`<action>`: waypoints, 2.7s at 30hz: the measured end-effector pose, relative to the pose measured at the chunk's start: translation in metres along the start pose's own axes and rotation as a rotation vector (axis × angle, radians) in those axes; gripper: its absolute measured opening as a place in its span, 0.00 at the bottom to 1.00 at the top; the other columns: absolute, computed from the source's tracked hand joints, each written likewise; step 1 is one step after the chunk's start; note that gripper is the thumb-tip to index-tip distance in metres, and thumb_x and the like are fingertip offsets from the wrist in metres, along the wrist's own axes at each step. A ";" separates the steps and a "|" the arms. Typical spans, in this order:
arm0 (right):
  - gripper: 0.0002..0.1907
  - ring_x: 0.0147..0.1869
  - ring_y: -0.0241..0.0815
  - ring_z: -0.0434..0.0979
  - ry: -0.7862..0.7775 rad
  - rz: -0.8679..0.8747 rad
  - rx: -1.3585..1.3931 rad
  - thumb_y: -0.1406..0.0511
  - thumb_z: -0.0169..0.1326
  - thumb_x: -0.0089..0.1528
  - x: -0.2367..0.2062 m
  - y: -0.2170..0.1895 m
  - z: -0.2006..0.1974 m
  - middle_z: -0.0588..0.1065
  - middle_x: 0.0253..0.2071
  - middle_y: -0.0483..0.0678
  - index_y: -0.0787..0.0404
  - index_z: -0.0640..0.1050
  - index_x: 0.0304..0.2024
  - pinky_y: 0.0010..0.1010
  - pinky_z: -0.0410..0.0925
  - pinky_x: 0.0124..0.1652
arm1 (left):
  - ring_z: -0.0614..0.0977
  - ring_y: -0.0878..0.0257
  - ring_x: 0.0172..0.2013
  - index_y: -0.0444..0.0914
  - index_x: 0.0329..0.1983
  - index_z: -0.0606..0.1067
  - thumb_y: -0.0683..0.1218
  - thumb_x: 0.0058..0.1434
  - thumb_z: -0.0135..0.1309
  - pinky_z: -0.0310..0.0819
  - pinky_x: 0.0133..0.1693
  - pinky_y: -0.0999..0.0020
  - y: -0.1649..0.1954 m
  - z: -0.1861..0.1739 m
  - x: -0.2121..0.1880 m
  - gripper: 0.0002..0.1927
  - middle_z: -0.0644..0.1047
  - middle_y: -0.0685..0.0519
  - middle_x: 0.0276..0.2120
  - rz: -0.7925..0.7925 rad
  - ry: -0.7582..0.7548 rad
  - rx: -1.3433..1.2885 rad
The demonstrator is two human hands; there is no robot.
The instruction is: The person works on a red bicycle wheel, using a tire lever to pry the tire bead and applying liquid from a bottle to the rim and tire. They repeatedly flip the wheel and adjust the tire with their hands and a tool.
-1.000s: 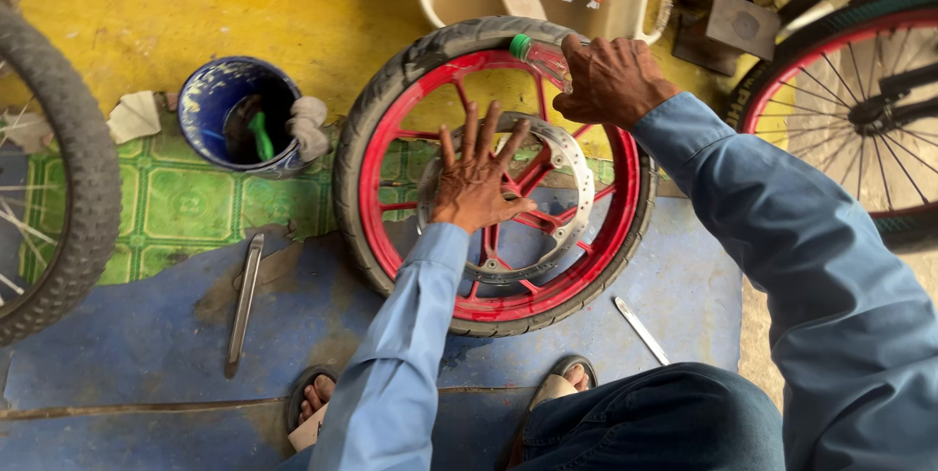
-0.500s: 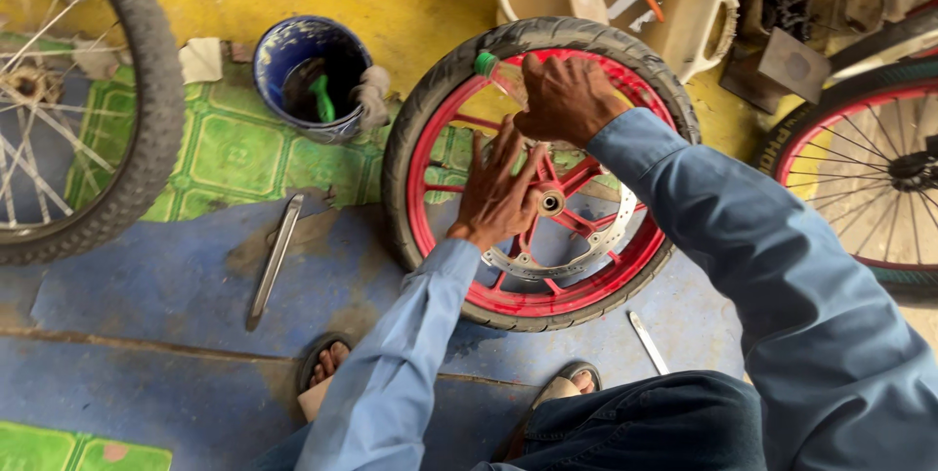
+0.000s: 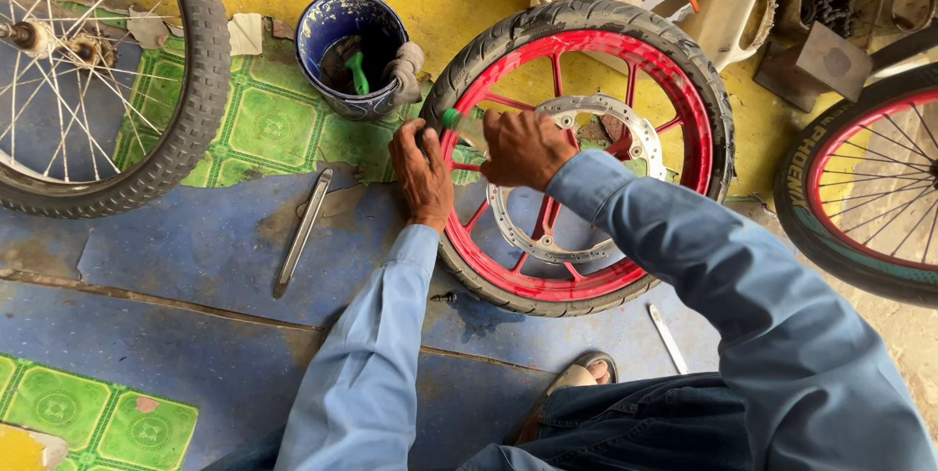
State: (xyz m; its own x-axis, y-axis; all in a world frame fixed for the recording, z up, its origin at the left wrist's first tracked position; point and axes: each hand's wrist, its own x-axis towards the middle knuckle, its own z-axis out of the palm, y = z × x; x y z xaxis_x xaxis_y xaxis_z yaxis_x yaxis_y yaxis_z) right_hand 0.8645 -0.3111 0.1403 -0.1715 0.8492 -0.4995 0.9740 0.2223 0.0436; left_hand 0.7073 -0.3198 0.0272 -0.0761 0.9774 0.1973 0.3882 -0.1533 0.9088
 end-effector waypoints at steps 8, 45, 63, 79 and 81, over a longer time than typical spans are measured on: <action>0.22 0.20 0.43 0.68 -0.062 0.026 0.119 0.55 0.53 0.61 0.003 0.000 -0.005 0.71 0.22 0.49 0.68 0.69 0.45 0.37 0.65 0.16 | 0.75 0.48 0.55 0.34 0.55 0.73 0.54 0.78 0.39 0.68 0.57 0.55 -0.014 -0.003 0.001 0.20 0.76 0.43 0.52 -0.072 -0.014 -0.106; 0.31 0.48 0.61 0.75 0.004 0.604 0.278 0.48 0.55 0.60 -0.085 0.211 -0.001 0.74 0.46 0.66 0.67 0.72 0.53 0.51 0.71 0.47 | 0.77 0.46 0.53 0.34 0.54 0.75 0.54 0.77 0.42 0.70 0.55 0.54 -0.019 -0.005 -0.001 0.20 0.78 0.42 0.51 0.012 0.001 -0.018; 0.29 0.43 0.59 0.75 0.076 0.556 0.339 0.53 0.51 0.61 -0.077 0.201 0.005 0.73 0.43 0.63 0.66 0.71 0.57 0.53 0.72 0.44 | 0.75 0.44 0.52 0.33 0.50 0.74 0.51 0.76 0.46 0.68 0.54 0.51 -0.006 0.003 -0.002 0.16 0.77 0.41 0.48 0.080 0.046 0.052; 0.31 0.40 0.64 0.79 0.264 0.044 0.388 0.48 0.62 0.56 -0.020 0.018 0.003 0.76 0.37 0.65 0.69 0.70 0.44 0.52 0.72 0.39 | 0.75 0.45 0.54 0.33 0.54 0.74 0.53 0.77 0.43 0.68 0.56 0.53 -0.014 -0.004 -0.002 0.19 0.76 0.41 0.51 0.047 0.001 -0.042; 0.30 0.39 0.67 0.78 0.456 -0.067 0.478 0.52 0.65 0.53 -0.031 0.023 0.005 0.76 0.37 0.65 0.67 0.71 0.44 0.52 0.72 0.37 | 0.76 0.46 0.54 0.33 0.55 0.74 0.53 0.77 0.42 0.69 0.56 0.54 -0.018 -0.005 -0.003 0.20 0.76 0.41 0.51 0.028 0.008 -0.067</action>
State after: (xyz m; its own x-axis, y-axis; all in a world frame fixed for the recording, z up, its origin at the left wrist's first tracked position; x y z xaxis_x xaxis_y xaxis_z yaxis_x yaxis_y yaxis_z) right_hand 0.8932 -0.3341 0.1527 -0.1768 0.9819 -0.0673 0.8997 0.1335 -0.4155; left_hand 0.6960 -0.3205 0.0122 -0.0731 0.9715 0.2255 0.3275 -0.1902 0.9255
